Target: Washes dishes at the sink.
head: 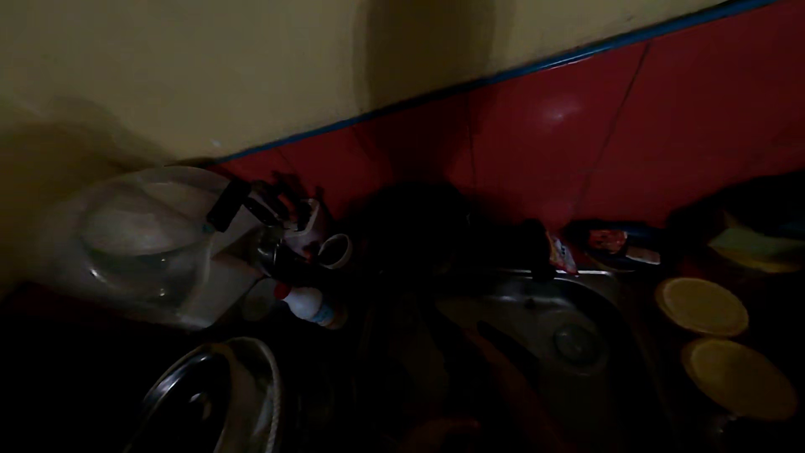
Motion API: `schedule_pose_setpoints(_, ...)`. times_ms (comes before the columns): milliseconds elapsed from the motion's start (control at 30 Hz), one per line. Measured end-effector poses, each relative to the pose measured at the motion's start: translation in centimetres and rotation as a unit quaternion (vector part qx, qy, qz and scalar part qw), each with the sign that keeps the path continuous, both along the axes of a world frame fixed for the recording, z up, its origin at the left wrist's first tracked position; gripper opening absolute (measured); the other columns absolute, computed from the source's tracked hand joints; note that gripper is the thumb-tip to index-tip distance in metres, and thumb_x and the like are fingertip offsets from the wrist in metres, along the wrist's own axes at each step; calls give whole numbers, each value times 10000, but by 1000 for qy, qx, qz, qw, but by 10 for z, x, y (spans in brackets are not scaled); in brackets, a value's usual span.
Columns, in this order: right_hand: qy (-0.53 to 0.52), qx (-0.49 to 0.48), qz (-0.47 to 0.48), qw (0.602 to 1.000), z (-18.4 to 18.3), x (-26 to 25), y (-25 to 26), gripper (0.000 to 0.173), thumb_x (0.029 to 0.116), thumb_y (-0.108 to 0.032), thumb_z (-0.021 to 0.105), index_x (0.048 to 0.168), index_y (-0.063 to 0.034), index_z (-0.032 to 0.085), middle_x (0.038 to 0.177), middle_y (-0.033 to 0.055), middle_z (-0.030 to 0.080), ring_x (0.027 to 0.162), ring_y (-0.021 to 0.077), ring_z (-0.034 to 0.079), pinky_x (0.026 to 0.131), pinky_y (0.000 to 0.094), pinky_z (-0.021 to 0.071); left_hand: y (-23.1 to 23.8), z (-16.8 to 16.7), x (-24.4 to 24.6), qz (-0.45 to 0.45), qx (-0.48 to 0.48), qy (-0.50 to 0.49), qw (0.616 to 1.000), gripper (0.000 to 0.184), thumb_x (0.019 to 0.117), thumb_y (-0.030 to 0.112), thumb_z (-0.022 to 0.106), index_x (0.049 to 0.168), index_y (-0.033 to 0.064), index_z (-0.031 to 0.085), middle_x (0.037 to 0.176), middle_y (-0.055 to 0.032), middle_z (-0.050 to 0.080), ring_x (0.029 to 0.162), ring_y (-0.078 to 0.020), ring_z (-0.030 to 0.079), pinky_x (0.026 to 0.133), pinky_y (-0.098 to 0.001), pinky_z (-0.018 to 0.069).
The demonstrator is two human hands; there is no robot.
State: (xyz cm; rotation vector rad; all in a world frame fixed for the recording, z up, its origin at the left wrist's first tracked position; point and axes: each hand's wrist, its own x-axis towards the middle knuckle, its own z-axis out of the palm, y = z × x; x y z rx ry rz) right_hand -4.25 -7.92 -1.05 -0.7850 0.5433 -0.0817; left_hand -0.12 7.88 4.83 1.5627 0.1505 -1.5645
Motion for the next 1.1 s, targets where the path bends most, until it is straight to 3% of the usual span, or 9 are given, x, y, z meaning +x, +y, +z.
schedule_pose_setpoints(67, 195, -181, 28, 964, 12, 19, 1, 300, 1079, -220, 509, 1205, 16, 647, 1076, 135, 669, 949, 174, 626, 857, 330, 516, -20, 27, -10, -85, 109, -150, 979, 341, 974, 156, 675, 1268, 4, 594, 999, -78, 676, 855, -115, 641, 771, -278, 548)
schedule_pose_setpoints(167, 239, -293, -80, 922, 28, 20, 29, 305, 1032, -132, 572, 1237, 94, 586, 1124, 232, 647, 1000, 265, 635, 874, 389, 521, -31, 34, -19, -202, 150, -348, 903, 654, 940, 191, 712, 1469, -71, 429, 1407, -240, 560, 1306, -287, 553, 1109, -421, 433)
schedule_pose_setpoints(300, 175, -295, -118, 932, 7, 15, 45, 841, 823, -86, 801, 1513, 34, 337, 1315, 263, 581, 1167, 327, 613, 962, 463, 532, -18, 12, -17, -166, 98, -408, 892, 814, 909, 127, 737, 1539, -95, 273, 1434, -293, 516, 1315, -345, 546, 1094, -449, 454)
schedule_pose_setpoints(467, 148, -165, -91, 971, -37, 20, 12, 373, 1021, -229, 608, 1306, 11, 588, 1048, 121, 675, 896, 155, 651, 799, 341, 555, -18, -15, -6, -166, 92, -391, 901, 737, 900, 325, 765, 1432, -49, 419, 1166, -209, 662, 1046, -297, 674, 933, -473, 559)
schedule_pose_setpoints(567, 118, -30, -82, 989, -21, 16, 2, 393, 1112, -319, 406, 1196, 15, 594, 917, 80, 640, 776, 113, 617, 706, 287, 543, -16, -14, 3, -201, 95, -398, 890, 776, 942, 448, 702, 1464, -48, 414, 1196, -229, 663, 1085, -332, 668, 967, -509, 537)
schedule_pose_setpoints(767, -9, 8, -119, 993, -50, 7, -2, 240, 1063, -212, 519, 1142, -3, 604, 871, 62, 688, 765, 131, 677, 712, 314, 594, -19, -40, 21, -155, 86, -383, 906, 602, 1055, 526, 454, 1351, 10, 544, 1081, -196, 678, 988, -303, 673, 890, -512, 547)
schedule_pose_setpoints(867, -20, -154, -108, 982, -60, -3, -3, 226, 996, -122, 587, 1155, 27, 648, 1020, 78, 686, 933, 121, 649, 841, 290, 550, -24, -47, 21, -73, 40, -284, 955, 605, 1090, 490, 378, 1455, 20, 488, 1329, -193, 622, 1198, -271, 624, 1029, -466, 508)
schedule_pose_setpoints(967, -44, -160, -171, 971, -57, -4, -3, 166, 983, -82, 522, 957, -6, 666, 840, 39, 672, 775, 86, 644, 691, 247, 551, -33, -54, 20, 8, -43, -165, 985, 549, 1107, 449, 343, 1508, 84, 426, 1375, -141, 596, 1184, -211, 626, 983, -404, 537)
schedule_pose_setpoints(1100, -71, -68, -213, 972, -65, -4, -3, 300, 1039, -173, 378, 1005, -22, 635, 854, 40, 677, 780, 93, 651, 685, 252, 556, -40, -54, 28, 7, -44, -179, 983, 439, 1123, 321, 357, 1381, 26, 555, 1221, -126, 658, 1049, -169, 655, 908, -350, 559)
